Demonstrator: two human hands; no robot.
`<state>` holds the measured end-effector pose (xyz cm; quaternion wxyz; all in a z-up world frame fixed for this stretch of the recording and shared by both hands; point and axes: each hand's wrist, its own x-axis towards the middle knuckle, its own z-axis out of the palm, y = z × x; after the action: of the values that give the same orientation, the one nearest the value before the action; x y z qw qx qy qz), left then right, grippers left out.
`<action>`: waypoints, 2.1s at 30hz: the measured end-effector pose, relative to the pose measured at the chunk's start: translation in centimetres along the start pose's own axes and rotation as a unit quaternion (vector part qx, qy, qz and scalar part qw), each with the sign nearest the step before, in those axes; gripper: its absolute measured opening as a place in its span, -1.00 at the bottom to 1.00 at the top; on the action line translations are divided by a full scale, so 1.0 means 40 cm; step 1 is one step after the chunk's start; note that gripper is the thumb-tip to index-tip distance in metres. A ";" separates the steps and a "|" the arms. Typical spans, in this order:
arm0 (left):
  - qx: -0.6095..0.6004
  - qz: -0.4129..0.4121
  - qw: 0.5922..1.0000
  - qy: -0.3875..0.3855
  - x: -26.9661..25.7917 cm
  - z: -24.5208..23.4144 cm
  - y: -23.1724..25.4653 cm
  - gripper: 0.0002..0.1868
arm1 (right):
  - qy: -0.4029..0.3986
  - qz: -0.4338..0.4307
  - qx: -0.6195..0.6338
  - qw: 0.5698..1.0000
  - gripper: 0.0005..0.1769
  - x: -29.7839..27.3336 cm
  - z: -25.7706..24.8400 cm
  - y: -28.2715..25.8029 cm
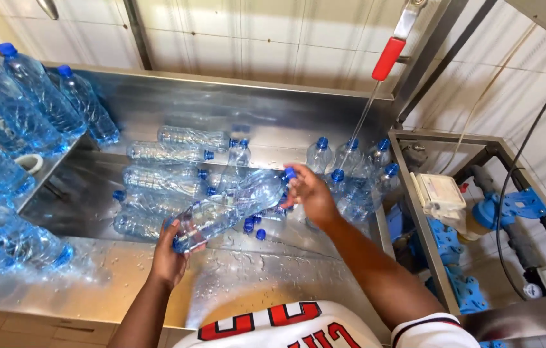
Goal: The person repeatedly picks up empty plastic water bottles from a stainless steel tray, places them under a water spigot to fill them, and then moves the filled bottles to a separate area. The process is repeated continuously for numerous bottles.
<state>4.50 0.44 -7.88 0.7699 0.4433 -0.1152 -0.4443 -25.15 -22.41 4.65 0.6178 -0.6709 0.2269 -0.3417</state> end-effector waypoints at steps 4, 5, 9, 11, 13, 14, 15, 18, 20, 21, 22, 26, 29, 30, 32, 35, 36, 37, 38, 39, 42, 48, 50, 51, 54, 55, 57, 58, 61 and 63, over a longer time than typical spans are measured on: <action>0.064 -0.032 0.997 0.022 -0.021 -0.043 -0.003 -0.60 | 0.122 -0.052 -0.366 0.921 -0.55 -0.025 -0.004 0.051; 0.080 -0.063 0.995 0.009 -0.031 -0.045 0.003 -0.59 | 0.105 -0.220 -0.422 0.873 -0.52 -0.019 -0.017 0.084; 0.196 -0.058 0.977 0.064 -0.105 0.023 0.043 -0.55 | 0.113 -0.223 -0.381 0.890 -0.64 -0.005 -0.012 0.187; 0.249 -0.023 0.965 0.080 -0.109 0.041 0.045 -0.54 | 0.084 -0.024 -0.322 0.943 -0.55 0.014 -0.032 0.248; 0.301 0.010 0.948 0.105 -0.115 0.035 0.033 -0.52 | 0.038 0.180 -0.252 0.950 -0.45 -0.006 -0.028 0.249; 0.228 -0.058 0.966 0.112 -0.116 0.025 0.020 -0.49 | 0.030 0.036 -0.253 0.966 -0.47 -0.034 -0.020 0.217; 0.149 -0.114 0.976 0.114 -0.098 0.022 0.020 -0.43 | 0.023 -0.119 -0.247 0.962 -0.49 -0.035 -0.014 0.176; 0.121 -0.189 0.974 0.045 -0.063 -0.048 0.009 -0.22 | -0.015 -0.532 -0.406 0.743 -0.32 0.053 -0.137 0.315; 0.142 -0.184 0.970 0.067 -0.093 -0.019 0.036 -0.22 | 0.011 -0.527 -0.376 0.762 -0.45 0.093 -0.156 0.358; 0.170 -0.180 0.966 0.078 -0.099 -0.005 0.056 -0.22 | 0.050 -0.518 -0.353 0.778 -0.53 0.122 -0.161 0.379; 0.165 -0.175 0.967 0.086 -0.106 0.029 0.084 -0.22 | 0.043 -0.523 -0.346 0.778 -0.53 0.125 -0.127 0.338; 0.424 0.112 0.899 0.017 -0.144 0.073 0.172 -0.11 | 0.068 0.253 -0.277 0.925 -0.35 0.170 -0.087 0.376; 0.525 0.331 0.774 -0.124 -0.141 0.027 0.221 -0.11 | 0.059 0.322 -0.204 0.922 -0.24 0.195 -0.042 0.314; 0.521 0.394 0.735 -0.184 -0.134 0.004 0.239 -0.13 | 0.073 0.269 -0.225 0.934 -0.14 0.197 -0.009 0.252; 0.536 0.385 0.735 -0.152 -0.134 -0.095 0.205 -0.03 | 0.050 0.179 -0.221 0.957 -0.36 0.202 0.110 0.100; 0.560 0.326 0.754 -0.107 -0.158 -0.170 0.184 0.14 | -0.058 0.040 -0.167 0.984 -0.73 0.150 0.381 -0.094; 0.565 0.276 0.773 -0.086 -0.164 -0.179 0.187 0.21 | -0.147 -0.010 -0.120 0.982 -0.71 0.130 0.485 -0.159; 0.567 0.277 0.771 -0.086 -0.181 -0.160 0.227 0.21 | -0.147 -0.013 -0.118 0.982 -0.71 0.118 0.589 -0.143; 0.539 0.197 0.816 -0.063 -0.198 -0.142 0.268 0.28 | -0.163 -0.173 -0.229 0.944 -0.87 0.108 0.693 -0.127; 0.504 0.113 0.855 -0.039 -0.216 -0.124 0.302 0.36 | -0.173 -0.326 -0.333 0.868 -0.77 0.096 0.797 -0.109; 0.546 0.099 0.831 0.043 -0.169 -0.269 0.311 0.08 | -0.223 -0.187 -0.397 0.871 -0.70 0.106 0.919 -0.140; 0.491 0.080 0.821 0.280 -0.207 -0.658 0.376 -0.18 | -0.225 -0.025 -0.418 0.880 -0.24 0.181 0.936 -0.201; 0.512 0.102 0.775 0.355 -0.184 -0.764 0.470 -0.05 | -0.196 0.048 -0.428 0.881 -0.37 0.225 0.892 -0.091; 0.524 0.124 0.722 0.434 -0.186 -0.817 0.506 0.11 | -0.174 0.117 -0.439 0.874 -0.50 0.235 0.869 -0.034; 0.575 0.389 0.581 0.425 -0.056 -1.024 0.572 0.02 | -0.104 0.178 -0.383 0.900 -0.72 0.226 0.777 0.151; 0.575 0.390 0.583 0.421 -0.016 -1.084 0.582 0.02 | -0.100 0.180 -0.383 0.901 -0.72 0.214 0.761 0.174; 0.592 0.246 0.578 0.505 0.071 -1.194 0.601 0.29 | -0.051 0.236 -0.411 0.879 -0.64 0.183 0.720 0.216; 0.594 0.249 0.581 0.498 0.086 -1.184 0.626 0.29 | -0.044 0.239 -0.409 0.879 -0.64 0.182 0.696 0.239; 0.537 0.153 0.636 0.533 0.128 -1.240 0.618 0.44 | -0.024 0.283 -0.407 0.868 -0.69 0.136 0.634 0.281; 0.674 0.353 0.399 0.512 0.210 -1.384 0.546 0.62 | 0.000 0.324 -0.364 0.873 -0.70 0.113 0.618 0.259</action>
<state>53.70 30.60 -24.71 0.2240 0.8828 -0.1080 0.3985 -2.67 -10.41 -4.82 0.4064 -0.7371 0.5397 -0.0157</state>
